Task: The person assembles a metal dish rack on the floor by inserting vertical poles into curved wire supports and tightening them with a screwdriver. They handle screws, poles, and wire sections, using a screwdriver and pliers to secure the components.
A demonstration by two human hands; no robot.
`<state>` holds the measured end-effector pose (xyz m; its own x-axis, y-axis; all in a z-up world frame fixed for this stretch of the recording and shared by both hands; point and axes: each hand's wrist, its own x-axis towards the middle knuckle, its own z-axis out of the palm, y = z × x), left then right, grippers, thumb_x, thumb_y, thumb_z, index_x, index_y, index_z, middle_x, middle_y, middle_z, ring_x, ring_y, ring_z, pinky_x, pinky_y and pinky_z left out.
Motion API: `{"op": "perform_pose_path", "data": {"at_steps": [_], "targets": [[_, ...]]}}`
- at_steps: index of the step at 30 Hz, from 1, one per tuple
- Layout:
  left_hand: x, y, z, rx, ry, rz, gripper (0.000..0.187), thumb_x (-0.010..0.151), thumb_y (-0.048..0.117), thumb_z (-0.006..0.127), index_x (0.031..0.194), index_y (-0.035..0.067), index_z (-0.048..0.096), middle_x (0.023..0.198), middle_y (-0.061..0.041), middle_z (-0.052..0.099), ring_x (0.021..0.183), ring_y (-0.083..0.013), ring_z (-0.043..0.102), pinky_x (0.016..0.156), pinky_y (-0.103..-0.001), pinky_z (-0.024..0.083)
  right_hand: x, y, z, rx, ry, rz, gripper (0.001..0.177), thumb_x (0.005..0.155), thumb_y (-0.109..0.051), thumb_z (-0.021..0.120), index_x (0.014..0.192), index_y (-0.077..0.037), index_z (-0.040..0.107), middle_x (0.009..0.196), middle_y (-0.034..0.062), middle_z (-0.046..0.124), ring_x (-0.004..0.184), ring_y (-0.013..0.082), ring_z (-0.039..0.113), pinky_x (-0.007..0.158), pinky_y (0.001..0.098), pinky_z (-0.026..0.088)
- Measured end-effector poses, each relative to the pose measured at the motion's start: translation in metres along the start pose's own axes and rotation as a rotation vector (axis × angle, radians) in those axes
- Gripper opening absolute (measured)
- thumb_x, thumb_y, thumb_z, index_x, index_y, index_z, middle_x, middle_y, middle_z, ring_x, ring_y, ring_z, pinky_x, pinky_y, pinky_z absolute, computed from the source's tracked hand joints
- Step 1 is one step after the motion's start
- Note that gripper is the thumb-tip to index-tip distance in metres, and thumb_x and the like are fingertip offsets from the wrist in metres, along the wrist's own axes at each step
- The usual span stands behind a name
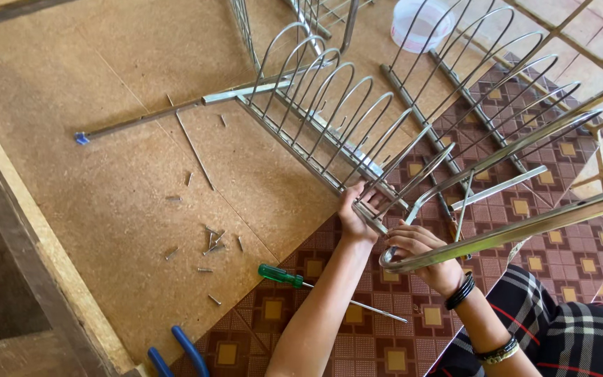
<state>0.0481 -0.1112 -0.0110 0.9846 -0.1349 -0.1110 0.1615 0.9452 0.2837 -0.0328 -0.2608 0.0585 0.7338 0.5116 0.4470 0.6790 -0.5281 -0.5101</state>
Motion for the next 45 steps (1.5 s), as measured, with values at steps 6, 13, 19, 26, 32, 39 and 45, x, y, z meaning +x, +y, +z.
{"op": "perform_pose_path", "data": {"at_steps": [6,13,19,26,32,39,45], "targets": [[-0.001,0.002,-0.003,0.012,-0.024,0.010,0.048,0.084,0.046,0.068,0.109,0.005,0.063,0.100,-0.013,0.070,0.094,-0.0258,0.070,0.087,-0.044,0.060,0.005,0.001,-0.001,-0.006,-0.017,-0.032,0.029,0.084,-0.007,0.075,0.111,-0.006,0.066,0.116,0.0097,0.074,0.122,0.0337,0.067,0.104,0.0441,0.055],[-0.006,0.011,0.005,0.075,-0.007,-0.031,0.050,0.082,0.045,0.063,0.111,0.005,0.060,0.100,-0.013,0.067,0.092,-0.0254,0.067,0.084,-0.044,0.060,0.001,0.011,-0.001,0.048,-0.115,-0.012,0.029,0.083,-0.013,0.076,0.111,-0.007,0.068,0.119,0.0111,0.073,0.118,0.0318,0.068,0.099,0.0428,0.058],[-0.007,0.013,0.007,0.084,-0.007,-0.056,0.058,0.081,0.047,0.061,0.119,0.002,0.059,0.103,-0.016,0.067,0.095,-0.0277,0.067,0.084,-0.045,0.060,0.001,0.014,0.001,0.077,-0.065,0.021,0.032,0.082,-0.014,0.078,0.111,-0.005,0.069,0.119,0.0122,0.073,0.119,0.0322,0.068,0.101,0.0437,0.057],[-0.005,0.010,-0.004,-0.028,0.006,-0.113,0.063,0.083,0.045,0.059,0.127,0.000,0.056,0.112,-0.020,0.065,0.105,-0.0320,0.066,0.093,-0.047,0.059,0.010,0.000,-0.002,0.104,-0.006,-0.003,0.035,0.082,-0.012,0.078,0.115,-0.005,0.069,0.119,0.0095,0.073,0.118,0.0303,0.068,0.102,0.0426,0.055],[0.002,0.015,-0.007,-0.128,-0.024,-0.155,0.066,0.086,0.046,0.057,0.129,-0.003,0.052,0.116,-0.022,0.063,0.108,-0.0357,0.063,0.097,-0.052,0.056,0.016,0.000,-0.008,0.073,-0.029,-0.053,0.032,0.084,-0.009,0.074,0.116,-0.007,0.073,0.119,0.0105,0.074,0.117,0.0296,0.068,0.106,0.0448,0.053],[-0.002,0.025,-0.003,-0.074,0.012,-0.248,0.081,0.079,0.053,0.060,0.133,-0.005,0.043,0.123,-0.027,0.056,0.111,-0.0395,0.060,0.094,-0.056,0.055,0.022,-0.005,-0.009,0.036,-0.032,-0.087,0.031,0.085,-0.016,0.075,0.114,-0.003,0.070,0.112,0.0135,0.071,0.109,0.0334,0.067,0.096,0.0428,0.056],[-0.003,0.027,-0.004,-0.037,-0.109,-0.253,0.081,0.079,0.053,0.062,0.137,-0.001,0.041,0.129,-0.027,0.054,0.117,-0.0391,0.059,0.096,-0.057,0.053,0.019,-0.005,-0.003,0.060,0.037,-0.091,0.033,0.086,-0.021,0.077,0.112,-0.003,0.070,0.108,0.0107,0.071,0.105,0.0297,0.069,0.092,0.0396,0.057]]}}
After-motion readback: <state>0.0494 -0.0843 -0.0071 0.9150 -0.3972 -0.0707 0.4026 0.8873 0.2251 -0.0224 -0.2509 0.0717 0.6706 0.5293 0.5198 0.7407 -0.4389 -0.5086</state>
